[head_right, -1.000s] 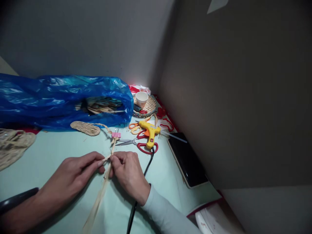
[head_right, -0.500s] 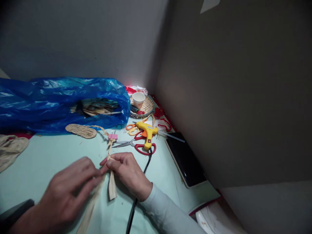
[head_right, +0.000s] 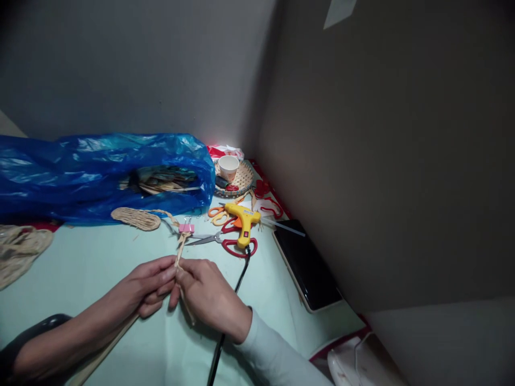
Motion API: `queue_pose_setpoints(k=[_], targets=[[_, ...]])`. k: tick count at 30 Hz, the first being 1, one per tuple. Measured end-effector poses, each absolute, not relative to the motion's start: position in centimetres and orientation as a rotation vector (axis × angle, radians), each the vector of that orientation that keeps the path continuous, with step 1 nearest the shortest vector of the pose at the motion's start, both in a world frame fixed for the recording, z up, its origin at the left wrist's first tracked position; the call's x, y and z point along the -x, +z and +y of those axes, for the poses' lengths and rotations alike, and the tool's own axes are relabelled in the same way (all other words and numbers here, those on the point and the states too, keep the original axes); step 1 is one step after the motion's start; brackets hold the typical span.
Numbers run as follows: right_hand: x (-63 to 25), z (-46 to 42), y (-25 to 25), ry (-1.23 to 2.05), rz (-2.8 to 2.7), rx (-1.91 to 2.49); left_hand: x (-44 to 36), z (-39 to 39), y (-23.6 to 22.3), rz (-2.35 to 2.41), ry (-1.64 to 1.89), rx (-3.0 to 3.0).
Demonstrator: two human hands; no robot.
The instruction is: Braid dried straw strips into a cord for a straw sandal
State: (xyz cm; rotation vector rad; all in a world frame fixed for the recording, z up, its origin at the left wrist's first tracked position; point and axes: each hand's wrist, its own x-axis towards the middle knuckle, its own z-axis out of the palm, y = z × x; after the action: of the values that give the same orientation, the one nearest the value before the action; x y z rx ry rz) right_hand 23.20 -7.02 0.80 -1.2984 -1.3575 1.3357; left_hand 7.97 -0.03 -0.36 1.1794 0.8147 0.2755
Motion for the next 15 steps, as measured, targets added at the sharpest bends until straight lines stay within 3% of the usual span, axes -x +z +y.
queue_pose_setpoints(k=[7,10,15], targets=[[-22.6,-8.2,1.8,0.534,-1.872,1.975,-7.8,-0.1,-0.6,0.944,0.328,-1.239],[-22.3,-8.5,1.5,0.305,-1.962,1.924,-7.7,-0.1,-0.5,0.987,0.386,-1.29],[-21.8,-8.6,0.3,-0.032,-2.395,1.477,-7.7,-0.4,-0.5,1.016,0.429,-1.233]])
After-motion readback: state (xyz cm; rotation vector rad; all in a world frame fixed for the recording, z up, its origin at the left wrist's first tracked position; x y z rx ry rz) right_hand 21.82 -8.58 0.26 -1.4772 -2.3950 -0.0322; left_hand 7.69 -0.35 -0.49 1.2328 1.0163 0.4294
